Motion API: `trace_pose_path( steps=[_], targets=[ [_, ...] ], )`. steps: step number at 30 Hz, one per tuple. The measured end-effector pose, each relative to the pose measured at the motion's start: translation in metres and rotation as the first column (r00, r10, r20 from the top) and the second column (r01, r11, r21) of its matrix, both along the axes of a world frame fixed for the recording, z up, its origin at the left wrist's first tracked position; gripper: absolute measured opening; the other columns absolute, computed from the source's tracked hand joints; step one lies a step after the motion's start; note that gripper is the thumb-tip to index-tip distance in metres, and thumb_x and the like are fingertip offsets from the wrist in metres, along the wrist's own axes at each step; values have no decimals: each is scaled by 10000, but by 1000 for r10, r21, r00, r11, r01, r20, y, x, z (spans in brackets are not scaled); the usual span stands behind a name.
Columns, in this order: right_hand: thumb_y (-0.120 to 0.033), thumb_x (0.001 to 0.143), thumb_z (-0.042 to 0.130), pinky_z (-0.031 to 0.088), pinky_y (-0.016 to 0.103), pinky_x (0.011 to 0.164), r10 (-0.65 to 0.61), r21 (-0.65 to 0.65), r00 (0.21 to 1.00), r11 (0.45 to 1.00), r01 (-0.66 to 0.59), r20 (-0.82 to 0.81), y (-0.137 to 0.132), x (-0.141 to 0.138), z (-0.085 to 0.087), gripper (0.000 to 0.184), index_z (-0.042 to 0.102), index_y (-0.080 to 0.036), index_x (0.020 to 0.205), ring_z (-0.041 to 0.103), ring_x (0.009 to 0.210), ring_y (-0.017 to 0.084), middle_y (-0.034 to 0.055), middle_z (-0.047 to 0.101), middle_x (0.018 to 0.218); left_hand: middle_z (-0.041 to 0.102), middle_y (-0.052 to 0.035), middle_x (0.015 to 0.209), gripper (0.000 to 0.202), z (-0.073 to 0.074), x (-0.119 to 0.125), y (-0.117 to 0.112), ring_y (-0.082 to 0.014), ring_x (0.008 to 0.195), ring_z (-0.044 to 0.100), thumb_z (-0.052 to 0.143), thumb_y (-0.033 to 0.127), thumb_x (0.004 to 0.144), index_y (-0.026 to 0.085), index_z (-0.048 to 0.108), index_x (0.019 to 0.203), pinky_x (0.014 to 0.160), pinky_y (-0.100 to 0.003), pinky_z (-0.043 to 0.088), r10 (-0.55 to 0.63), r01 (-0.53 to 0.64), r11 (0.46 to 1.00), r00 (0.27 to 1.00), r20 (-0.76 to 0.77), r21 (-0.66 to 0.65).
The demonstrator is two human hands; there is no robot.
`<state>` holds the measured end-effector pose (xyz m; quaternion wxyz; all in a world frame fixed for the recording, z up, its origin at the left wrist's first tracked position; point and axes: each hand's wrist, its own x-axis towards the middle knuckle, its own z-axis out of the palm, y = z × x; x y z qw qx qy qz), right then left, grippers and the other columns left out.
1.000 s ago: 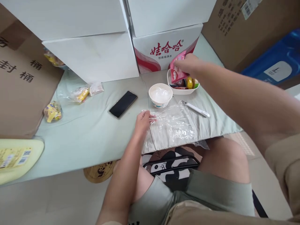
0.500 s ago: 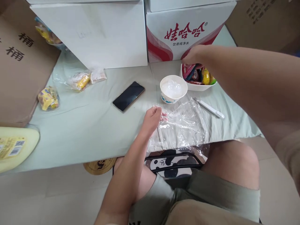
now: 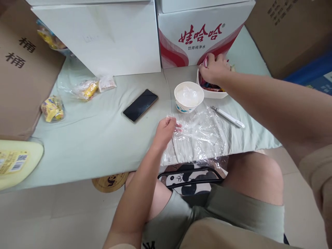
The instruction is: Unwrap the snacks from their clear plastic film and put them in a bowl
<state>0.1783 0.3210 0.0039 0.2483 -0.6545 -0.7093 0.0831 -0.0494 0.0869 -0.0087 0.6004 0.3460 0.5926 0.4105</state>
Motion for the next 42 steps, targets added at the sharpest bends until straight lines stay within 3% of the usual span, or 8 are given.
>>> trace_pose_path(
  steps=[4,13,19,23,28,31,37,42],
  targets=[
    [-473,876,319,396,494,984,-235,-179,969,953,246,82,-22,-6,31,567,491,-20,580,466,1368,442,310,550,1360,699,-43,734,235,0,0,0,-135,585,658,599,295,923,178,558,724,589,-235,494,6,-6,1000,1000,4,-15],
    [-266,919,628,500,433,900,-55,-282,926,944,170,374,-46,-10,68,274,705,-5,948,664,1190,324,272,724,1161,688,-10,740,230,6,-2,-1,-103,602,661,514,262,969,174,546,759,607,-199,483,-4,3,1000,999,-32,-31],
    [-336,939,649,473,462,918,-34,-274,927,951,146,374,-49,-13,61,365,690,22,881,652,1174,326,294,717,1130,681,-1,734,234,5,-4,-3,-99,585,657,515,257,975,175,548,758,592,-199,468,-16,16,1000,1000,-17,-27],
    [-428,1026,477,458,484,929,-99,-80,958,989,124,268,-40,-1,52,515,681,29,902,630,1225,307,305,673,1251,681,3,735,239,2,-6,-2,-97,579,660,516,270,980,174,548,763,589,-198,465,-30,30,1000,1000,-10,-11],
    [-194,909,535,329,498,1094,312,-144,928,947,-287,202,-15,11,39,269,673,-37,739,474,1426,242,115,538,1532,687,-5,739,244,0,-6,-1,-98,586,661,518,274,977,173,543,756,594,-197,471,-42,42,999,999,-16,6],
    [-94,877,501,313,534,1104,307,-279,913,932,-231,270,-7,13,31,235,640,-11,706,433,1462,266,124,489,1560,682,-7,731,240,0,-6,-1,-99,581,650,520,273,974,175,545,756,588,-197,471,-34,34,999,999,-22,0],
    [-112,877,537,351,516,1092,308,-290,907,930,-224,286,-15,16,31,202,713,-21,917,460,1452,253,129,488,1568,686,-13,739,239,0,-7,-1,-103,577,653,529,280,966,174,552,753,572,-201,459,-33,33,999,999,-27,3],
    [-131,877,662,411,458,1021,250,-84,937,968,-236,243,-34,16,40,346,702,-117,1220,520,1387,250,132,516,1558,695,-14,748,233,1,-6,-1,-108,586,661,528,287,963,180,556,757,576,-205,459,-31,31,1000,999,-43,-1]
  ],
)
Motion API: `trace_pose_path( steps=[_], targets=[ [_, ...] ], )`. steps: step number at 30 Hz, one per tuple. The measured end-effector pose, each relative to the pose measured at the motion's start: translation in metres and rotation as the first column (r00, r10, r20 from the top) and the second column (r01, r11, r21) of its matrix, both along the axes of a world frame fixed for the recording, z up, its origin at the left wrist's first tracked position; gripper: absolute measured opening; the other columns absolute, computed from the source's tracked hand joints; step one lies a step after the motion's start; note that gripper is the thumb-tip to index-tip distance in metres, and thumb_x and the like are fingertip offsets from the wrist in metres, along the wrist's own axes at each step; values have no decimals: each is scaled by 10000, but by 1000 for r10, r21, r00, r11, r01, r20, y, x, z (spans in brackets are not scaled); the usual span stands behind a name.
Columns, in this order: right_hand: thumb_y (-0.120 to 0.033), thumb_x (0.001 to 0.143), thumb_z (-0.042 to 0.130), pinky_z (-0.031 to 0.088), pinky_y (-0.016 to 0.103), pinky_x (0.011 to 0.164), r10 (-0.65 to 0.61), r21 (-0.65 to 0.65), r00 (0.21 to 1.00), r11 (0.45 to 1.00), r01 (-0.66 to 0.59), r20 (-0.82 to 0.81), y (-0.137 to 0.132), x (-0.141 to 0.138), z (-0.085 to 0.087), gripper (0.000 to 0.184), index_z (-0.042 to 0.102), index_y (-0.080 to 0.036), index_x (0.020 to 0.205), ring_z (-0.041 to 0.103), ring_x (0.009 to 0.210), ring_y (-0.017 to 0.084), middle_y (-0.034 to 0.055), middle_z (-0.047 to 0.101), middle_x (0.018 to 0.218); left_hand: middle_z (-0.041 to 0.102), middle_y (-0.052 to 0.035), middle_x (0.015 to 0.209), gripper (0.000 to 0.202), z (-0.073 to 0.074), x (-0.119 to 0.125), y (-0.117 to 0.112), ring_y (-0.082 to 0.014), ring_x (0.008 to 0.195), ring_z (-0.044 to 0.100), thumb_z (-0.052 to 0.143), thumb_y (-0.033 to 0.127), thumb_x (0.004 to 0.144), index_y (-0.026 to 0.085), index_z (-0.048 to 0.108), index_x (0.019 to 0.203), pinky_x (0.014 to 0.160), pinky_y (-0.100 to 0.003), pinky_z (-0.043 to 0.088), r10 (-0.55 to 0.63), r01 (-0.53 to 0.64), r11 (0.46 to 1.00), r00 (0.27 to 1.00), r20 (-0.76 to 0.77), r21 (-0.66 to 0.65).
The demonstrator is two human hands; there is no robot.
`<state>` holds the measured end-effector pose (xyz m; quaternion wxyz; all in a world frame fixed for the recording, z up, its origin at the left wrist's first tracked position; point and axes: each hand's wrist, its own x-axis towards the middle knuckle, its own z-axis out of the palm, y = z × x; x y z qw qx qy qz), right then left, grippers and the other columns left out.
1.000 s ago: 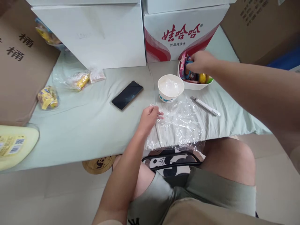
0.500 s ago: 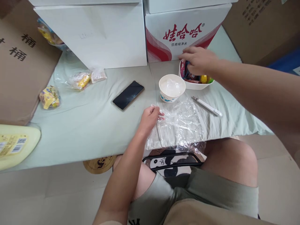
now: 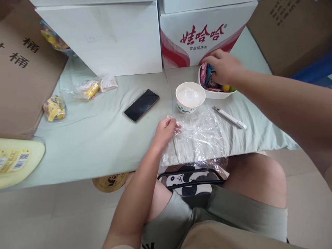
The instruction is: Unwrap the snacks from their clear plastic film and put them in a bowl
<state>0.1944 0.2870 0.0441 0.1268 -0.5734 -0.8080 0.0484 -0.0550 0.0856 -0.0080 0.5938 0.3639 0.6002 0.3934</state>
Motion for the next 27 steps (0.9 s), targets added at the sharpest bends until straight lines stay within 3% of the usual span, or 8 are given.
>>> trace_pose_path(
  steps=[5,10,13,16,19,22,25,27],
  targets=[
    [-321,962,609,447,454,968,-297,-91,955,951,295,-12,-11,-17,11,425,664,-11,1248,609,1256,276,206,696,1284,704,-12,763,231,1,2,1,-106,593,668,532,297,965,182,560,767,589,-206,461,-8,7,1000,1000,-29,-16],
    [-276,885,708,492,446,907,-420,-235,902,871,431,98,-7,-28,17,264,706,-13,860,678,1106,292,258,735,1099,697,-10,752,247,1,3,1,-100,585,659,526,300,969,178,552,756,579,-200,451,-1,1,1000,999,-34,-26],
    [-228,929,623,501,400,896,-374,-283,923,879,384,93,-6,-27,14,272,634,-72,705,706,987,217,158,756,895,699,-12,758,244,0,1,1,-101,582,657,524,306,968,179,555,762,573,-202,449,1,-2,1000,999,-33,-16],
    [-213,959,558,486,361,932,-318,-181,946,929,324,58,-6,-22,3,319,570,-111,657,687,1002,165,101,742,854,703,-15,771,235,-2,0,1,-106,588,664,527,312,962,180,565,772,573,-207,453,-14,14,1000,999,-39,-9],
    [-203,919,638,475,387,962,-305,-127,947,940,316,99,-4,-18,-8,343,544,-132,597,664,1071,199,126,745,900,708,-21,779,229,-3,0,1,-111,583,661,532,320,954,181,573,776,569,-213,458,-39,39,999,998,-46,-12],
    [-317,943,636,471,411,954,-318,-158,944,931,328,88,-1,-15,-12,417,573,-101,592,659,1097,241,173,737,934,708,-26,774,223,-4,0,0,-115,576,653,545,323,940,182,574,770,563,-218,459,-38,38,999,998,-48,-8],
    [-429,977,590,481,437,937,-377,-138,926,917,375,7,1,-10,-7,459,652,-32,755,658,1101,275,253,723,1041,711,-30,774,220,-4,-1,0,-119,581,657,559,331,926,183,574,765,564,-220,455,-32,32,999,998,-48,3],
    [-385,989,583,481,445,946,-384,-86,922,921,379,-45,4,-6,-3,394,687,-12,912,655,1105,268,252,723,1095,709,-26,770,219,-4,-1,0,-116,576,655,560,335,924,184,572,766,564,-218,450,-33,33,999,998,-46,4]
  ],
)
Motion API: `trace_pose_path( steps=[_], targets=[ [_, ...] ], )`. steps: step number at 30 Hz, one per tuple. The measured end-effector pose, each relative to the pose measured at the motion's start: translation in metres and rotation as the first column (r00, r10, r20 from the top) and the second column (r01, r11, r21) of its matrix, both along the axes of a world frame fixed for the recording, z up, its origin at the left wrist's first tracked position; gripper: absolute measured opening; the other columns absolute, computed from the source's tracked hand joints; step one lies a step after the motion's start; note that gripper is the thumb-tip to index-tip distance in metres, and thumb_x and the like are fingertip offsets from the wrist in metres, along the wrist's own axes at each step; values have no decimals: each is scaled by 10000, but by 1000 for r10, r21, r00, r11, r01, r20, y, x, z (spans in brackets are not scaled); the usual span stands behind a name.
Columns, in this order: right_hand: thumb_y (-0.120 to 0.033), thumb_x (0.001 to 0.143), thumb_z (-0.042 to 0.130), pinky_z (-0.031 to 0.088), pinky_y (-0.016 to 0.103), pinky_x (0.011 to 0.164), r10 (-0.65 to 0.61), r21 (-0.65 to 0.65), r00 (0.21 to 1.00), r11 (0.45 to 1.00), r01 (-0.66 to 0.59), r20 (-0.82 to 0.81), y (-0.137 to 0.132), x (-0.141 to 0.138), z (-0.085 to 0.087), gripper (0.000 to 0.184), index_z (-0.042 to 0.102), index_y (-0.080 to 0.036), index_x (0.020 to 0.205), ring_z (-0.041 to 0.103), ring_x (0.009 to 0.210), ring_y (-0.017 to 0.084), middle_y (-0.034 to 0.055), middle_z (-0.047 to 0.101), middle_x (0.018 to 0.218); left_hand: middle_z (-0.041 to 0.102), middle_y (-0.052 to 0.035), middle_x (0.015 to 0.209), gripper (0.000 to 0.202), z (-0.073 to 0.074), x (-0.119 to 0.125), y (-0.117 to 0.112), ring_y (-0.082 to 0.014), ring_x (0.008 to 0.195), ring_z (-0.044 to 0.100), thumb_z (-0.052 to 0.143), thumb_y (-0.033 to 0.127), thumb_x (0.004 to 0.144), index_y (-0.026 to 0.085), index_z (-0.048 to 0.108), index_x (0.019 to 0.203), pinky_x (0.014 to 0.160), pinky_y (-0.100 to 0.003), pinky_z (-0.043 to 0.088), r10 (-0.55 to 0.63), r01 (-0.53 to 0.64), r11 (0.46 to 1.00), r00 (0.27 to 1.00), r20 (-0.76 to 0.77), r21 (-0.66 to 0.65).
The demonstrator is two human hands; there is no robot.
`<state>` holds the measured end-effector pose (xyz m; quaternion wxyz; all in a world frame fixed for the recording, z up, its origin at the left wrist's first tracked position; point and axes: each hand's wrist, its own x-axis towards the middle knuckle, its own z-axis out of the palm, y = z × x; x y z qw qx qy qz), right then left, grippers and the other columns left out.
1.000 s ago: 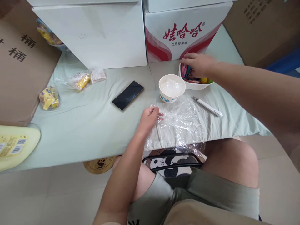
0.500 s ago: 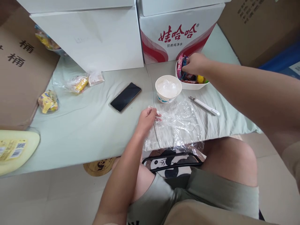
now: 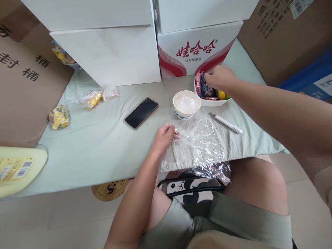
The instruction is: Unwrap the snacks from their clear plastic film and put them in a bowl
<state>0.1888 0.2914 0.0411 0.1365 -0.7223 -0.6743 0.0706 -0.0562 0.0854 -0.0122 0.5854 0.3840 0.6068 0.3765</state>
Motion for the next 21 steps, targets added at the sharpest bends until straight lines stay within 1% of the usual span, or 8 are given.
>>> trace_pose_path(
  steps=[3,6,8,10,14,18,19,21],
  targets=[
    [-242,985,559,446,438,1018,155,71,988,986,-153,-16,6,5,-2,280,694,-44,1130,627,1178,227,184,713,1234,703,-19,766,215,-1,0,1,-108,568,649,555,337,927,185,568,776,558,-210,436,-7,7,1000,1000,1,-5],
    [-161,985,483,388,438,1084,324,-10,946,946,-324,10,11,6,-13,346,659,-82,1272,547,1320,204,131,576,1501,701,-18,776,225,-2,0,1,-104,576,651,552,347,930,184,565,776,551,-202,423,-14,14,1000,1000,-2,-3],
    [-110,969,478,381,418,1090,343,-81,939,937,-340,24,13,5,-22,370,653,-111,1295,523,1357,193,102,477,1595,704,-21,782,237,-3,0,1,-106,577,650,553,362,931,184,563,775,550,-202,421,-12,12,1000,1000,-8,-2],
    [-69,952,490,403,392,1073,324,-110,946,941,-321,4,13,3,-26,375,662,-127,1280,549,1332,179,94,461,1606,707,-25,784,244,-3,0,0,-109,580,653,556,374,930,185,564,776,551,-204,423,-10,10,1000,1000,-11,-3],
    [-44,932,525,359,478,1138,295,-37,953,954,-298,-68,7,-4,-9,400,660,-138,1296,554,1334,208,100,564,1528,707,-22,785,236,-2,-1,1,-105,588,659,552,366,934,186,568,782,561,-199,435,-8,8,1000,1000,-4,-6],
    [-81,969,421,372,484,1179,240,248,958,949,-197,-157,-32,-12,25,453,558,-106,1400,533,1348,217,136,593,1475,709,-14,788,205,2,-2,1,-104,583,662,561,345,926,191,569,790,558,-196,454,6,-5,1000,1000,7,-29],
    [-108,983,382,397,474,1173,235,305,957,936,-175,-171,-51,-13,29,451,547,-114,1403,537,1340,216,137,591,1465,708,-11,788,203,3,-3,1,-107,588,667,565,344,924,191,568,790,553,-196,457,15,-14,999,1000,13,-42],
    [-206,996,369,486,485,1102,311,391,933,893,-222,-183,-102,-12,27,390,604,-226,1307,601,1237,231,94,660,1331,704,-9,795,210,6,-3,0,-116,603,682,568,360,927,193,561,799,540,-196,456,46,-44,997,999,27,-69]
  ],
)
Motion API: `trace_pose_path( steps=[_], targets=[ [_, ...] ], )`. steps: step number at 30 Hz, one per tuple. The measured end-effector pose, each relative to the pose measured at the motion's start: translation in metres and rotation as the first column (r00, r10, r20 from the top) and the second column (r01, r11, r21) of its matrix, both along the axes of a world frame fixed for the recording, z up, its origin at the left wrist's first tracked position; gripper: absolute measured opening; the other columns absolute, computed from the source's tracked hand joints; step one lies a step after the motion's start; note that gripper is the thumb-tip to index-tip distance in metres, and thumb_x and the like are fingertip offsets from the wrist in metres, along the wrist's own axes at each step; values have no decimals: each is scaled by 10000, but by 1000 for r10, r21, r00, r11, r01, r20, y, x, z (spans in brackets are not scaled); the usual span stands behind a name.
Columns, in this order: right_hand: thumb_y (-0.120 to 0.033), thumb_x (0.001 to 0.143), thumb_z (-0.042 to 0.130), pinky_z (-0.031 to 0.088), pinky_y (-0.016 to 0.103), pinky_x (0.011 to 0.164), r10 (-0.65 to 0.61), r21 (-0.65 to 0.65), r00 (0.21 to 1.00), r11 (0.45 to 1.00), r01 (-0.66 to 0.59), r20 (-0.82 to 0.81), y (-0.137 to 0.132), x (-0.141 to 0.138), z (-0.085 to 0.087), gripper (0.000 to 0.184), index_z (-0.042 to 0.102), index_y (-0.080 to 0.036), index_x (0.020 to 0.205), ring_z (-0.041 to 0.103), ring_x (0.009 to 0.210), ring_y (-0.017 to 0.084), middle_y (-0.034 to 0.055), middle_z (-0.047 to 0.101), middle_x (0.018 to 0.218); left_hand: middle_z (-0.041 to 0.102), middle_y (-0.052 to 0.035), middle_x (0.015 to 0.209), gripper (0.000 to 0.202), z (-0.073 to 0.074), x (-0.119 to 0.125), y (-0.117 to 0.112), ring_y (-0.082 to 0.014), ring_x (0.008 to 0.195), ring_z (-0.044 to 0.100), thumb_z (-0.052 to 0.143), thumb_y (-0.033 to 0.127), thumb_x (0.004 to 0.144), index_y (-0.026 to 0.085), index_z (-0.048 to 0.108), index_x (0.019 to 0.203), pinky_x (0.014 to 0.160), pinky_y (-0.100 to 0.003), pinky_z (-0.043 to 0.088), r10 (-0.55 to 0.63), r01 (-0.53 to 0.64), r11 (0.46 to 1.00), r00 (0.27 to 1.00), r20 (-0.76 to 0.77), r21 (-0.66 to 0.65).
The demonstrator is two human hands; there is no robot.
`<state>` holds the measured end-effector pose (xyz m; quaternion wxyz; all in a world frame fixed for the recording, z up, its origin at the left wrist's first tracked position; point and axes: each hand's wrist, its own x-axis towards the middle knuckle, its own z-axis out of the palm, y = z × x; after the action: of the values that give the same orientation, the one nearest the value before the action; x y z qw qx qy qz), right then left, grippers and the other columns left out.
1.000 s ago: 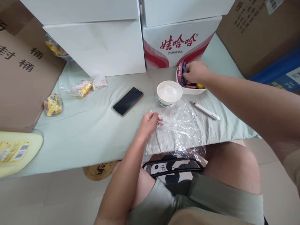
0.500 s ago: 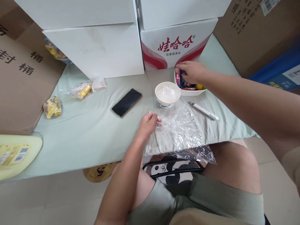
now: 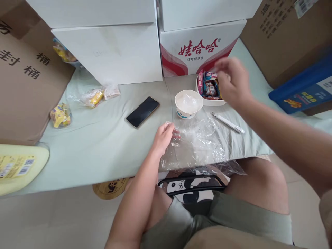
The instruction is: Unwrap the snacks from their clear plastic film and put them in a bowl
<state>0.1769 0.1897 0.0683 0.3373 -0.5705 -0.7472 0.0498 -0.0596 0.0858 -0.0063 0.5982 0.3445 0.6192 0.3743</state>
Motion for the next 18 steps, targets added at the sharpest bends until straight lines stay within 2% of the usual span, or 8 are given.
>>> trace_pose_path(
  steps=[2,4,5,7,9,11,14,18],
  targets=[
    [-296,981,388,549,518,994,169,5,986,986,-169,10,-57,4,-17,331,655,-338,1172,667,1085,261,46,722,1109,706,-13,822,226,3,-1,0,-127,635,707,575,399,935,196,549,837,525,-192,445,24,-24,1000,1000,17,-5],
    [-340,972,400,596,489,860,407,-127,913,907,-401,26,-109,9,-45,320,672,-404,1127,701,944,258,17,738,972,714,-24,866,241,5,-3,0,-141,674,732,596,434,932,203,534,901,500,-182,419,21,-21,1000,999,37,11],
    [-349,965,418,600,476,831,485,-173,874,864,-473,29,-129,11,-61,321,689,-408,1128,705,922,256,20,746,963,718,-33,890,253,6,-5,0,-147,694,742,612,443,925,206,524,928,490,-177,406,11,-12,1000,999,43,20],
    [-320,951,452,565,490,961,537,-263,841,823,-503,72,-155,13,-88,373,703,-356,1225,684,1110,267,53,741,1155,722,-42,906,272,9,-8,-1,-155,709,750,654,424,898,211,494,953,485,-169,395,-10,9,1000,1000,25,24],
    [-292,932,478,478,519,1109,520,-298,843,833,-465,136,-163,12,-106,453,674,-290,1340,590,1318,292,86,665,1377,715,-26,854,290,11,-13,-2,-144,653,730,686,369,868,221,452,955,487,-169,398,-9,9,1000,999,-40,9],
    [-285,895,512,385,554,1190,487,-314,850,854,-414,202,-161,11,-113,552,615,-254,1436,470,1455,329,101,542,1541,689,11,759,309,13,-20,-2,-122,547,677,690,317,846,231,415,958,473,-170,389,18,-21,1000,991,-133,-21],
    [-301,826,572,316,585,1222,471,-360,839,859,-365,273,-155,12,-111,695,534,-268,1519,340,1539,371,89,381,1663,661,38,692,307,13,-32,-2,-104,466,625,678,294,836,234,403,958,415,-158,313,78,-91,995,958,-275,-33],
    [-325,830,578,284,599,1232,479,-417,815,847,-331,326,-157,20,-103,711,511,-270,1536,335,1544,370,95,346,1680,628,67,611,308,9,-44,-2,-99,396,565,683,309,826,249,391,903,367,-156,267,149,-152,988,901,-407,27]
  ],
)
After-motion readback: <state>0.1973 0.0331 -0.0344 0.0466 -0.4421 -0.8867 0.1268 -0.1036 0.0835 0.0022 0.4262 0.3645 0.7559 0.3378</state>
